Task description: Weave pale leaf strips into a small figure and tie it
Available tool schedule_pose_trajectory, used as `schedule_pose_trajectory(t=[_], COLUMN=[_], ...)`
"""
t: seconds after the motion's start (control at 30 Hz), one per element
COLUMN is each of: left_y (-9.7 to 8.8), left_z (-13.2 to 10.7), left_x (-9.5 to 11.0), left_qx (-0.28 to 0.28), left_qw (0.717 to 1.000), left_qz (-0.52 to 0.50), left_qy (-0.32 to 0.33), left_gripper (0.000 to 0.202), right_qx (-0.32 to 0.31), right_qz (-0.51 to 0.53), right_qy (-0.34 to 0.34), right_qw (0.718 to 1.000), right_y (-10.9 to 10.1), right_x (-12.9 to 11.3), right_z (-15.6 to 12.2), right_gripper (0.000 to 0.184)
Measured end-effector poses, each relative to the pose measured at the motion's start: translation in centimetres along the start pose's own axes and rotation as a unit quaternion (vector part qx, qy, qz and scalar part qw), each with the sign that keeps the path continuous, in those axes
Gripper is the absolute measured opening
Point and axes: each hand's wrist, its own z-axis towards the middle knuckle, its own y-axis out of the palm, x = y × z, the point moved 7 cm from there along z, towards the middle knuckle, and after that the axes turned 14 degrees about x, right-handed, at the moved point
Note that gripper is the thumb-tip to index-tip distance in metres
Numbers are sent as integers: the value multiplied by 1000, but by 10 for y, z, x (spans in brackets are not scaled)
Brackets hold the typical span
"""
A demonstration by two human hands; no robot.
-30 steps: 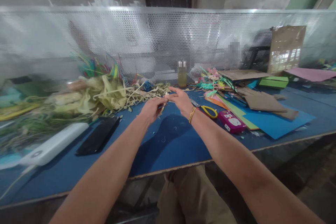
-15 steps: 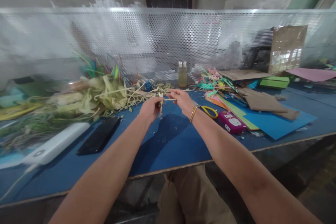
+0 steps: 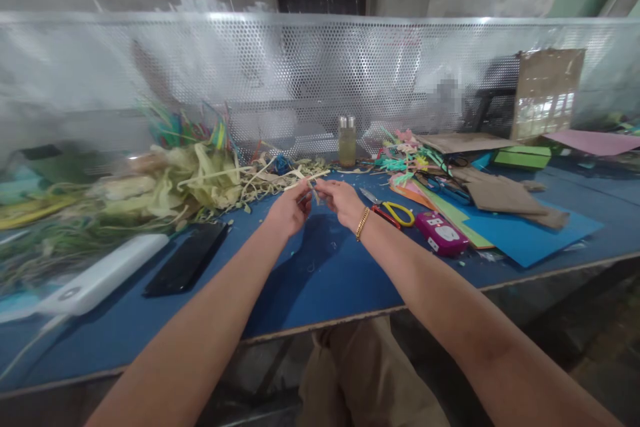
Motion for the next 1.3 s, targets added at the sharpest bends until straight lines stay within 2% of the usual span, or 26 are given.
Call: schedule_pose_trajectory(t=[0.1, 0.2, 0.27, 0.33, 0.5, 0.63, 0.77, 0.83, 0.93, 1.03, 1.17, 1.3], left_y=[1, 5, 6, 4, -7, -9, -11, -10, -8, -9, -9, -8], left_z=[-5, -8, -6, -2, 6, 7, 2, -2, -7, -6, 0, 0], left_x=[1, 0, 0, 4, 25, 32, 41, 45, 49, 46, 37, 35], left_qx=[-3, -33, -48, -45, 2, -8, 6, 4, 3, 15, 18, 29], left_qw=[1000, 999, 998, 997, 977, 970, 949, 937, 920, 925, 945, 937], left_qz=[-5, 27, 44, 53, 131, 149, 204, 239, 277, 268, 225, 238], left_qy=[-12, -4, 8, 37, 167, 193, 239, 256, 278, 271, 235, 255], left_gripper=[17, 19, 20, 24, 32, 30, 25, 23, 22, 22, 22, 21], right_qx=[-2, -28, -24, -16, -23, -31, -34, -37, -39, -44, -66, -69], right_qz=[14, 16, 8, -9, -41, -52, -71, -120, -220, -247, -167, -117], right_qy=[32, -54, -90, -103, -111, -113, -111, -133, -193, -222, -173, -125], right_qw=[999, 998, 996, 995, 993, 992, 991, 983, 955, 942, 969, 983], right_y=[2, 8, 7, 5, 2, 3, 3, 1, -1, -1, 3, 5], right_x=[5, -6, -11, -13, -15, -13, -13, -16, -25, -30, -23, -14], right_z=[-1, -5, -7, -6, -3, -4, -5, -5, -6, -7, -7, -7], right_gripper=[28, 19, 13, 11, 13, 14, 9, 8, 9, 8, 14, 16])
